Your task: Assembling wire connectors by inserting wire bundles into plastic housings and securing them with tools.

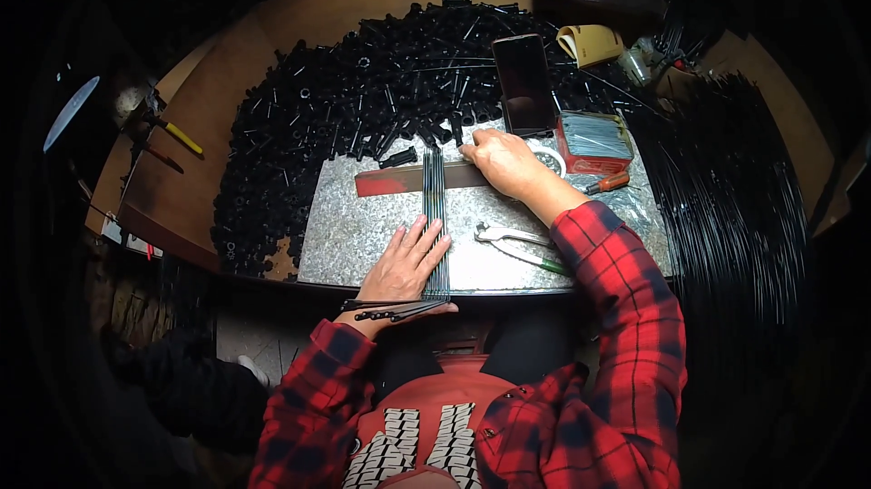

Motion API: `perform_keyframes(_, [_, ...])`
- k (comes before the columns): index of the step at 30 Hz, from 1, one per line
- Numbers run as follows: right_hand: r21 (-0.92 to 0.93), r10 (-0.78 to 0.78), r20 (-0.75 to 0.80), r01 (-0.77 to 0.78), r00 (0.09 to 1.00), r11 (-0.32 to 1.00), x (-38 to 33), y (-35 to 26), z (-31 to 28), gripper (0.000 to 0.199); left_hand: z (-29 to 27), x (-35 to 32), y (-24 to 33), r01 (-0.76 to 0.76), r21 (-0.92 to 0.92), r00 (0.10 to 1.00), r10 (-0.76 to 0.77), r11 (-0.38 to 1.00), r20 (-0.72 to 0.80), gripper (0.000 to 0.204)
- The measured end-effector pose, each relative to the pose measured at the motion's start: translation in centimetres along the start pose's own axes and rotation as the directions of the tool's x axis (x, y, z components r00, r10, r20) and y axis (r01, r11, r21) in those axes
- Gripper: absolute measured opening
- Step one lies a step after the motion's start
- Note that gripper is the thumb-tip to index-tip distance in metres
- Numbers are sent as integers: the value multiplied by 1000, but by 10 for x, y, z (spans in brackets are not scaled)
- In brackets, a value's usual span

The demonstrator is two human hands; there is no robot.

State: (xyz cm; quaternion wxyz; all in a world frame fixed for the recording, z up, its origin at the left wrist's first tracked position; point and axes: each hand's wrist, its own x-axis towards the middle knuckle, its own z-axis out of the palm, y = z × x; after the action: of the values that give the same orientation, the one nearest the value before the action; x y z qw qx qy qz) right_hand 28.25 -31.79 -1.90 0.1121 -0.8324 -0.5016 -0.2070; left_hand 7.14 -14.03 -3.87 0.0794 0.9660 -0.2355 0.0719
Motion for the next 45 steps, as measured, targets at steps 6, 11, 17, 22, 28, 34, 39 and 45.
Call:
perform_keyframes(6, [10, 6, 30, -7, 1000, 1000, 6, 3, -4, 13, -3, 1, 0, -1, -32, 1000, 1, 999, 3, 78])
perform_keyframes(11, [65, -22, 50, 19, 999, 998, 11, 0, -2, 8, -7, 2, 1, 4, -47, 1000, -4, 999, 3, 84])
perform_keyframes(17, [72, -8, -3, 8, 1000, 997, 16, 0, 4, 10, -5, 2, 0, -6, -54, 1000, 5, 999, -19, 97])
perform_keyframes(22, [95, -2, 2, 1, 1000, 995, 20, 3, 6, 12, 2, 1, -4, -26, 57, 998, 29, 998, -52, 82])
perform_keyframes(28, [68, -38, 36, 35, 999, 997, 22, 0, 4, 7, 3, -1, -4, -6, 21, 998, 7, 1000, -58, 77])
perform_keyframes(34, [116, -20, 47, 14, 999, 993, 21, -4, 0, 10, 0, -1, -2, -11, -84, 998, 6, 996, -70, 89])
perform_keyframes(39, [127, -28, 56, 21, 998, 992, 26, -7, 7, 19, 2, -3, -3, -15, -49, 997, 11, 999, -73, 95])
perform_keyframes(45, [185, 108, -81, -92, 991, 978, 25, -15, 12, 15, -2, -1, 0, -23, -34, 996, 20, 999, -91, 96])
